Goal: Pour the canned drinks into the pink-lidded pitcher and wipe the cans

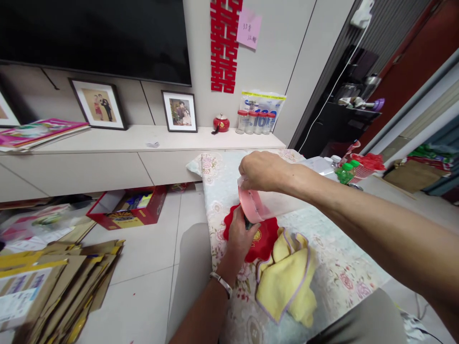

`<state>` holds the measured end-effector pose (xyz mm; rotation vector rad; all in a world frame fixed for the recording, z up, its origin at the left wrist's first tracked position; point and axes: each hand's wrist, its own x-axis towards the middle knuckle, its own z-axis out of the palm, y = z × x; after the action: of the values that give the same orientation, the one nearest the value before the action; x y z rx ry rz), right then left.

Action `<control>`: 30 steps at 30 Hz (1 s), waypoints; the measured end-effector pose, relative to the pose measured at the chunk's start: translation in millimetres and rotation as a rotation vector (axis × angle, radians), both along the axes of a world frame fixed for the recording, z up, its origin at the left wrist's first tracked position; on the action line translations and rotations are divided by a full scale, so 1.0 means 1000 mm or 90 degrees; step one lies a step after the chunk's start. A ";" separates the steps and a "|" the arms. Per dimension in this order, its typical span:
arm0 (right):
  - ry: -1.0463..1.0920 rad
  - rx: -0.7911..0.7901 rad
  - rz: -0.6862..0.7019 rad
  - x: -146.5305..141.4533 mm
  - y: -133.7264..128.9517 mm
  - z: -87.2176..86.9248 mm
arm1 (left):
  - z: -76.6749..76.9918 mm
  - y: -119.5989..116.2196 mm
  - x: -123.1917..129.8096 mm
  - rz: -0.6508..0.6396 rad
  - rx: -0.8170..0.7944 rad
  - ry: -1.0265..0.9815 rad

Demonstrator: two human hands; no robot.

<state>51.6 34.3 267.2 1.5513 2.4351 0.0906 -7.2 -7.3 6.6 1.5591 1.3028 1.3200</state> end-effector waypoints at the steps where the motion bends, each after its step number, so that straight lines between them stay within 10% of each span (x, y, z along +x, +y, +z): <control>1: 0.002 0.001 0.000 0.001 0.000 0.000 | 0.000 0.000 0.000 0.001 0.001 0.001; 12: 0.045 0.013 -0.028 0.021 0.000 0.000 | 0.000 -0.001 -0.001 -0.007 -0.003 0.022; 30: 0.553 0.034 -0.188 0.175 -0.010 -0.055 | -0.005 0.003 0.000 -0.011 -0.003 0.026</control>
<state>226.9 24.7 211.8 2.3025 2.7270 -0.7205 -7.3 -4.5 1.3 1.5993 1.3128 1.2797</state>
